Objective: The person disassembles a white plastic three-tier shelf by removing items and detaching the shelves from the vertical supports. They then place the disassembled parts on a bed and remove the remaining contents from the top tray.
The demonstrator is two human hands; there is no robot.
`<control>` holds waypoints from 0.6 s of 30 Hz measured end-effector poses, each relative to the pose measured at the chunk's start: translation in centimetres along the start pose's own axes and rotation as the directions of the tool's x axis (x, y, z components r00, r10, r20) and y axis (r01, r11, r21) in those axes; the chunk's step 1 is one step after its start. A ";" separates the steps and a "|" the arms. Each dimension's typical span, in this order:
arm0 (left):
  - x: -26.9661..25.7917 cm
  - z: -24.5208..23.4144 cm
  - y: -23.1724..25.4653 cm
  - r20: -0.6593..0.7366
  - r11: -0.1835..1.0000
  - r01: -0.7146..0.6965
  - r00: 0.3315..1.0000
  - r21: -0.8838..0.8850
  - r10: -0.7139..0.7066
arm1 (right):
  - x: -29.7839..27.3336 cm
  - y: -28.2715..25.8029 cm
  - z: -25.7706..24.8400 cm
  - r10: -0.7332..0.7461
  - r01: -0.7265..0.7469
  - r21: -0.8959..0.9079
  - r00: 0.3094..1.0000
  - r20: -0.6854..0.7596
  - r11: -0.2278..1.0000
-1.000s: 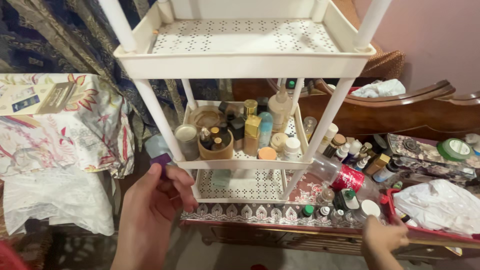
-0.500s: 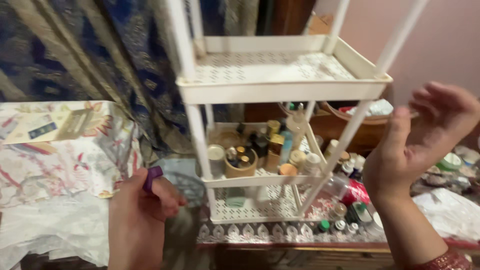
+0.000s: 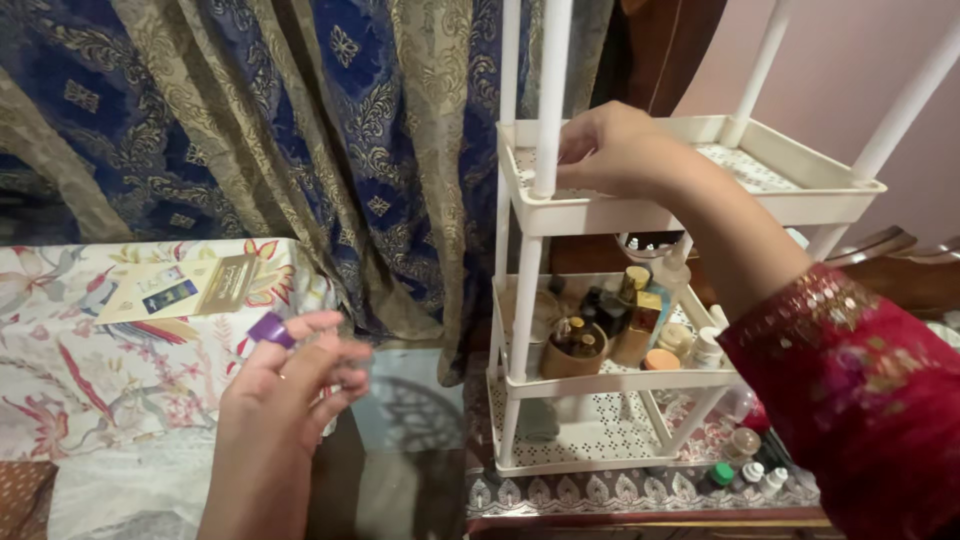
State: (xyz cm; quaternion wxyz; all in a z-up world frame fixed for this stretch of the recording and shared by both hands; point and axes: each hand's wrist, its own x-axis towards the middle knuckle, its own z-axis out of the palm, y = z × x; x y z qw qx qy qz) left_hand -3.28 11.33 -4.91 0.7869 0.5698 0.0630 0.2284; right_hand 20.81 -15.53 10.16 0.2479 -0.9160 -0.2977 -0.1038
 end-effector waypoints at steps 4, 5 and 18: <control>1.2 -0.9 0.3 -0.008 0.995 0.001 1.000 0.099 -0.001 | 2.0 0.1 1.4 0.023 -0.031 0.196 0.999 0.045 0.980; 1.4 -1.0 0.3 0.001 0.996 0.006 1.000 0.092 -0.006 | 2.2 0.3 1.5 0.012 -0.022 0.205 0.999 0.050 0.978; 2.4 -0.1 -0.9 0.113 0.996 0.093 0.989 0.004 -0.093 | 4.0 -0.8 1.8 0.112 -0.123 0.078 0.985 0.128 0.989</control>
